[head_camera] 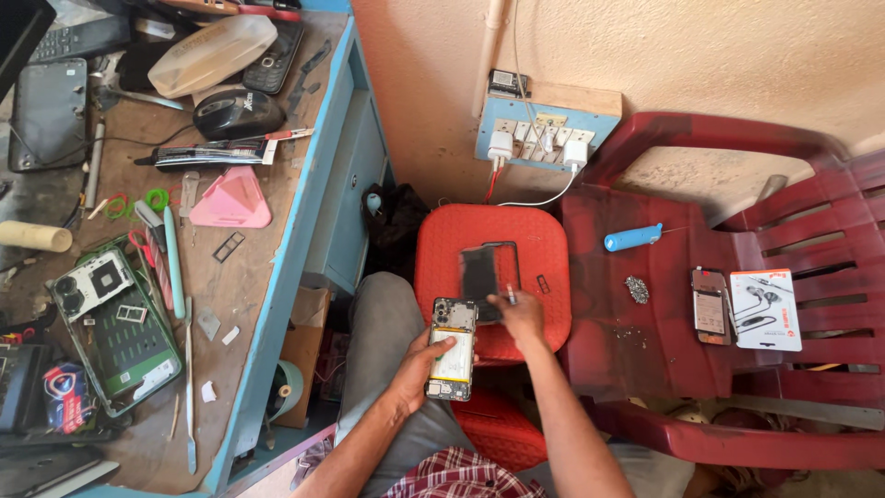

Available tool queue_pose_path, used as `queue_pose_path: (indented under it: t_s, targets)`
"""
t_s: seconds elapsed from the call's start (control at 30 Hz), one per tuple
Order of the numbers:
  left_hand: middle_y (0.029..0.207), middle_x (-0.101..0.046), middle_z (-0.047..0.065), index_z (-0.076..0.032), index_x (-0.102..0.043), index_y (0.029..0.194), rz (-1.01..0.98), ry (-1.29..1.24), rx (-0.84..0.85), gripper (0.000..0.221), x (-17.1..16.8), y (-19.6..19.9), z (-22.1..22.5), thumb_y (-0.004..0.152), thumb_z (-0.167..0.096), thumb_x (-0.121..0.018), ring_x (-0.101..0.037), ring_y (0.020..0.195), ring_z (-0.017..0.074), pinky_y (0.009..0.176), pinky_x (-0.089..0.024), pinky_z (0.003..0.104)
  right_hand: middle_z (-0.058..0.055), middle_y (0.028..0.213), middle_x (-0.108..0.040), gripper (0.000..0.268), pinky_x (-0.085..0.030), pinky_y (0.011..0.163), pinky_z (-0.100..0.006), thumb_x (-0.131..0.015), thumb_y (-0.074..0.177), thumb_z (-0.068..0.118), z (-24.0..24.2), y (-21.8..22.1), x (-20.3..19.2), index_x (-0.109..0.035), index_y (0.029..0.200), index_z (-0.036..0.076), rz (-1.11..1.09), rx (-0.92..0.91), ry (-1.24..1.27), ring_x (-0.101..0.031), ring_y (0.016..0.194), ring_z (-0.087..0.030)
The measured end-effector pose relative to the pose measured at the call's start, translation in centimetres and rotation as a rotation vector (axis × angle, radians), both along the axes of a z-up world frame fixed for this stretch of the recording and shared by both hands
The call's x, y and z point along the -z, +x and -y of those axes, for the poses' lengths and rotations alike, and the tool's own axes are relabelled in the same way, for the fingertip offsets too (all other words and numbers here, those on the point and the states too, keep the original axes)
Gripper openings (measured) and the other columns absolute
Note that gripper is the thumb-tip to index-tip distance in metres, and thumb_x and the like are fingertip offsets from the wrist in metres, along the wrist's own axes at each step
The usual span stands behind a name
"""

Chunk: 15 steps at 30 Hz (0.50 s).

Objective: The person uses a screwdriver to remove screws from a disassembled mobile phone held in their left hand. They repeatedly place the removed screws onto a nearby red chair and continue unscrewing different sections of the phone's internal frame.

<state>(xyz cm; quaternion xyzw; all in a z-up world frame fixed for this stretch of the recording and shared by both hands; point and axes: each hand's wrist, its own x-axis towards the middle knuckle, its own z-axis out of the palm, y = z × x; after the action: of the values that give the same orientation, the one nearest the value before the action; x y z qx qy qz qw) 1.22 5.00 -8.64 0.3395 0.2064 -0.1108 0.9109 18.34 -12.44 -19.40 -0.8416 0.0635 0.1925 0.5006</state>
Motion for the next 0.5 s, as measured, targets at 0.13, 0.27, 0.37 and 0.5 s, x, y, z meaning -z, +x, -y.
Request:
queue_pose_path:
  t_s: [0.13,0.27,0.37,0.5]
  targets:
    - [0.114,-0.074,0.016,-0.004,-0.054,0.134,-0.057,0.006,-0.003,0.041,-0.5,0.0,-0.2,0.096,-0.017,-0.061,-0.076,0.096,0.0272,0.083,-0.064,0.039,-0.01,0.07,-0.075,0.024,-0.053,0.057,-0.038,-0.085,0.081,0.03,-2.5,-1.0,-1.3,-0.081,0.084,0.007,0.128,-0.11,-0.19,-0.069,0.057,-0.019]
    - [0.111,-0.074,0.017,-0.003,-0.055,0.134,-0.087,0.026,0.001,0.04,-0.8,0.2,-0.1,0.096,-0.016,-0.059,-0.077,0.095,0.0278,0.082,-0.064,0.04,-0.02,0.069,-0.069,0.04,-0.052,0.059,-0.045,-0.088,0.079,0.038,-2.6,-1.6,-2.3,-0.071,0.077,0.002,0.337,-0.192,-0.47,-0.066,0.062,-0.031]
    - [0.109,-0.074,0.017,-0.005,-0.055,0.134,-0.106,0.04,0.009,0.04,-0.7,0.3,-0.1,0.096,-0.016,-0.059,-0.077,0.093,0.0262,0.08,-0.064,0.039,-0.019,0.068,-0.069,0.043,-0.051,0.059,-0.045,-0.085,0.082,0.043,-1.2,-1.4,-2.5,-0.069,0.078,0.003,0.305,-0.176,-0.481,-0.067,0.061,-0.032]
    - [0.105,-0.074,0.018,-0.004,-0.055,0.133,-0.055,0.01,0.005,0.04,-0.2,0.5,0.2,0.096,-0.015,-0.06,-0.076,0.09,0.0266,0.076,-0.063,0.039,-0.018,0.07,-0.068,0.036,-0.05,0.059,-0.043,-0.08,0.089,0.038,6.0,-0.9,-2.7,-0.07,0.084,0.003,0.394,-0.164,-0.398,-0.064,0.06,-0.03]
